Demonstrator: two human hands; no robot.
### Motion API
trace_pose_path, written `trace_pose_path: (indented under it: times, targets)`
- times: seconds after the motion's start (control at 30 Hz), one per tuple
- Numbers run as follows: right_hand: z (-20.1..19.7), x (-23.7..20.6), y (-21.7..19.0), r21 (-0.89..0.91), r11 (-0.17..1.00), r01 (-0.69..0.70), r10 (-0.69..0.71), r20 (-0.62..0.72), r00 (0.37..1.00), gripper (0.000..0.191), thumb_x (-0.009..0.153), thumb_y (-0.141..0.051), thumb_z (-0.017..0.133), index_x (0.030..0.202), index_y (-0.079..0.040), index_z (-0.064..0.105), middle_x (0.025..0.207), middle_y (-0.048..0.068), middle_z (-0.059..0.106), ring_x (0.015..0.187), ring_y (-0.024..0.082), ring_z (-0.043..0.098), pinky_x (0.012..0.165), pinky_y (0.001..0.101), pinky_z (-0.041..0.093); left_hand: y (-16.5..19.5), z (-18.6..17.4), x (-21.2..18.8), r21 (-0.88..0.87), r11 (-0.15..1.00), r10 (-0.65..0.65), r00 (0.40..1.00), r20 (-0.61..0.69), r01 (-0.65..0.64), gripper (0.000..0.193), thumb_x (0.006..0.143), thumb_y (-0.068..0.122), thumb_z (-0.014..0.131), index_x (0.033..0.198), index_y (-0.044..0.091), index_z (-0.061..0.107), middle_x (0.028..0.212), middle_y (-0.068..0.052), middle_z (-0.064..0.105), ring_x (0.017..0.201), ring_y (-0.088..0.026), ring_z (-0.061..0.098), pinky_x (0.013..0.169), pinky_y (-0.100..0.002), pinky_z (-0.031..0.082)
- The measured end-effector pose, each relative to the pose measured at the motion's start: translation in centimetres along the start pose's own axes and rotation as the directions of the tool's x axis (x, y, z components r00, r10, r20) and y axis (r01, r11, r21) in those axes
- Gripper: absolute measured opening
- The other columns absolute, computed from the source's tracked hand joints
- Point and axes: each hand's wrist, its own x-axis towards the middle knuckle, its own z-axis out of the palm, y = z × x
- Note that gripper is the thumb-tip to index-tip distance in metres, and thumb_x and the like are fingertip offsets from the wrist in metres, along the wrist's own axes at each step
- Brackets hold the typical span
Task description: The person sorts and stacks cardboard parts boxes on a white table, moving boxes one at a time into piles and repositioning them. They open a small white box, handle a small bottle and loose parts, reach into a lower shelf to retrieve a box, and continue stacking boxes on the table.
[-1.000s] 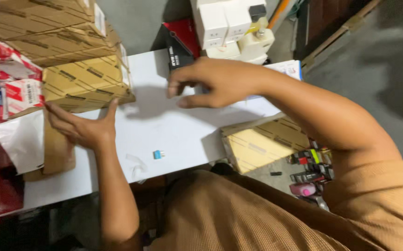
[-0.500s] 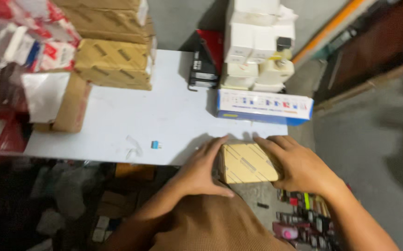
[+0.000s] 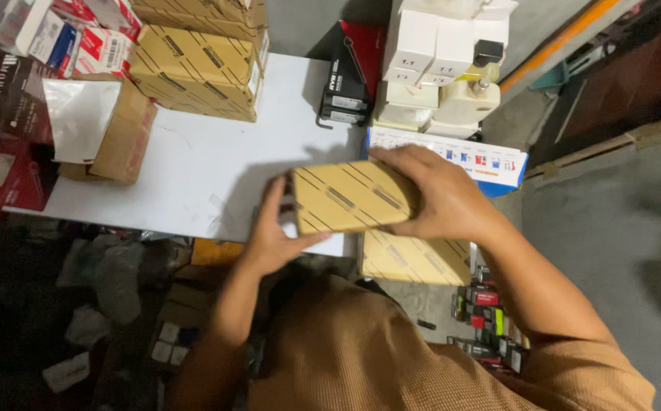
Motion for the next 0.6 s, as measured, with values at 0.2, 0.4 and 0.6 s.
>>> trace_pose_path:
  times: [0.2, 0.4, 0.6]
  targets:
    - [1.2, 6.1, -0.1, 0.331, 0.929, 0.163, -0.152, -0.061, 0.987, 0.094, 0.074, -0.017, 0.085, 0.156, -0.007, 0.039, 0.147, 0.017, 0.050, 0.134, 0.030, 0.054, 0.107, 0.0413, 0.051, 0.6, -10.2, 2.9, 0.003, 0.976, 0.214, 0.969, -0.124, -0.216, 0.105, 0.071, 0.009, 0.093, 0.158, -0.002, 0.035, 0.156, -0.013, 0.045, 0.143, -0.026, 0.047, 0.118, -0.040, 0.042]
    - [5.2, 14.3, -0.6, 0.349, 0.909, 0.230, -0.156, -0.227, 0.961, 0.088, 0.082, -0.014, 0.087, 0.158, -0.010, 0.042, 0.149, 0.013, 0.051, 0.136, 0.029, 0.056, 0.111, 0.0436, 0.054, 1.3, -18.6, 7.1, -0.248, 0.908, 0.304, 0.938, -0.164, -0.338, 0.099, 0.080, 0.003, 0.086, 0.162, 0.000, 0.031, 0.160, -0.011, 0.045, 0.151, -0.023, 0.042, 0.126, -0.038, 0.037]
    - [9.3, 24.3, 0.1, 0.601, 0.773, 0.205, -0.011, -0.311, 0.950, 0.099, 0.078, -0.019, 0.086, 0.159, -0.016, 0.030, 0.157, 0.011, 0.044, 0.135, 0.032, 0.058, 0.100, 0.0439, 0.061, 0.6, -23.7, 12.4, -0.405, 0.888, 0.112, 0.958, -0.265, -0.216, 0.080, 0.090, 0.010, 0.078, 0.159, 0.001, 0.037, 0.153, -0.014, 0.054, 0.144, -0.026, 0.053, 0.123, -0.040, 0.044]
